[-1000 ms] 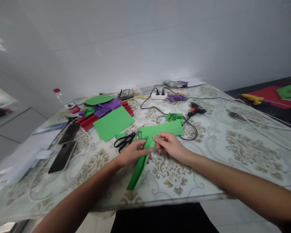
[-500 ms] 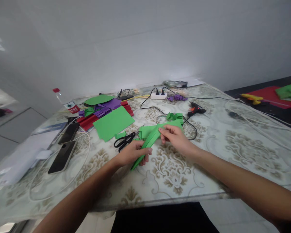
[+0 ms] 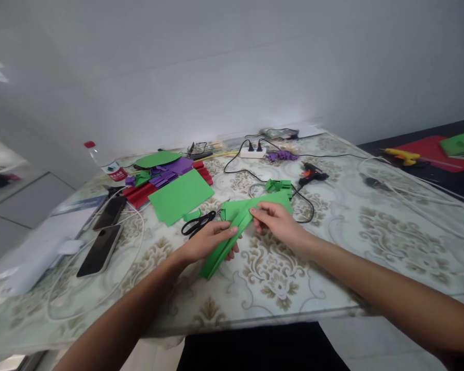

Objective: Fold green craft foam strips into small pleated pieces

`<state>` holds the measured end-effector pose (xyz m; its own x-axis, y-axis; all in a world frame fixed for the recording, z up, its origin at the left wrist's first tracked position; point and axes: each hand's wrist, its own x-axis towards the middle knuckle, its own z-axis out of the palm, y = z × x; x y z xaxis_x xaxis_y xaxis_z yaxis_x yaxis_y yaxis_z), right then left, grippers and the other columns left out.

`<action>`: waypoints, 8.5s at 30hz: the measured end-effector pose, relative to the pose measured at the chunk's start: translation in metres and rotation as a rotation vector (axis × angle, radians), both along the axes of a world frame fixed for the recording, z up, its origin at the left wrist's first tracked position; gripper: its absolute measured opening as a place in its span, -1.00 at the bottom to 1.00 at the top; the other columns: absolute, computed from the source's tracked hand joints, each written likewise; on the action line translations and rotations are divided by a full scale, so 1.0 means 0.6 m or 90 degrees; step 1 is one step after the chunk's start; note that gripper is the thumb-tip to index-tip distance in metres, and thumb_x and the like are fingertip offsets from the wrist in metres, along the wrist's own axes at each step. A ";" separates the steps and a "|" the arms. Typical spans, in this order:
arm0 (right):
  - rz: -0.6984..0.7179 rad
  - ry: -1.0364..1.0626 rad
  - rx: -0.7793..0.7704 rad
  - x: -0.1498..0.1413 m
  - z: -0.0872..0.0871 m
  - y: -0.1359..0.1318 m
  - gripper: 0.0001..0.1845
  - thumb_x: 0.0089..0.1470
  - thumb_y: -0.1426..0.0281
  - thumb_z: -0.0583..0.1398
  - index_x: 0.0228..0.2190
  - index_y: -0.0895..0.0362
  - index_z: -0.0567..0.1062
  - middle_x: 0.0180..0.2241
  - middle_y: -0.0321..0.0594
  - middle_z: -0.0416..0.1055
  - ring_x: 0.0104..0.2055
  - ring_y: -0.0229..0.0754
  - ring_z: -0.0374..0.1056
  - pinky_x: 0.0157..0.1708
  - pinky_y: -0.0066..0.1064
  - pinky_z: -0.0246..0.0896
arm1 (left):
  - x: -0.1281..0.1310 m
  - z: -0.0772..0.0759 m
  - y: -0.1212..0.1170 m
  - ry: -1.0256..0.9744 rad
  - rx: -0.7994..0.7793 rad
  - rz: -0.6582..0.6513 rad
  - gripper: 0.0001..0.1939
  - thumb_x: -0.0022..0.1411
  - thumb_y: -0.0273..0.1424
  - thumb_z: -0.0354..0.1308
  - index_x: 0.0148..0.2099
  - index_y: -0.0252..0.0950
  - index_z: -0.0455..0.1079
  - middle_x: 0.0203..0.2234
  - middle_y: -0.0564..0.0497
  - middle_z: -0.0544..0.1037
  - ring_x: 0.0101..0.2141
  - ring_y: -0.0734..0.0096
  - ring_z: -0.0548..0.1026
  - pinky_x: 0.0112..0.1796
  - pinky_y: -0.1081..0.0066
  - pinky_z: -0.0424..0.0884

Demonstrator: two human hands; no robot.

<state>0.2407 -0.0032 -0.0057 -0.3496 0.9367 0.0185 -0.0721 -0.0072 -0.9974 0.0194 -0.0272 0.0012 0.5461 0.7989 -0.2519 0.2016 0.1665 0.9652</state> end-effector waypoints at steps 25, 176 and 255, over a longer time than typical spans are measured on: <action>0.049 0.019 -0.047 -0.015 0.001 -0.014 -0.55 -0.09 0.05 0.40 -0.49 0.17 0.45 -0.59 -0.35 0.43 -0.58 -0.33 0.35 -0.50 -0.47 0.25 | 0.008 0.000 -0.008 0.008 0.016 0.015 -0.57 0.26 -0.03 0.19 -0.31 -0.35 0.39 -0.56 0.04 0.51 -0.64 0.51 0.45 -0.59 0.51 0.39; -0.039 -0.068 0.283 -0.012 -0.010 -0.046 -0.86 0.04 0.34 0.38 -0.33 0.14 0.68 -0.46 -0.21 0.62 -0.48 -0.20 0.51 -0.44 -0.45 0.40 | 0.010 0.007 -0.014 -0.080 0.109 0.117 -0.69 0.15 -0.21 0.35 -0.37 -0.36 0.44 -0.58 0.06 0.52 -0.59 0.57 0.40 -0.54 0.57 0.27; 0.084 -0.038 0.052 -0.015 -0.007 -0.035 -0.82 0.01 0.31 0.25 -0.49 0.19 0.51 -0.58 -0.30 0.43 -0.57 -0.31 0.33 -0.53 -0.50 0.22 | 0.012 -0.001 -0.010 -0.026 0.193 0.115 -0.67 0.21 -0.19 0.26 -0.39 -0.36 0.38 -0.56 0.12 0.33 -0.49 0.54 0.23 -0.43 0.50 0.14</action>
<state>0.2316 -0.0242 -0.0101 -0.4716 0.8791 0.0685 -0.0172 0.0685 -0.9975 0.0269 -0.0331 0.0008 0.3942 0.9185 0.0304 0.1548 -0.0990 0.9830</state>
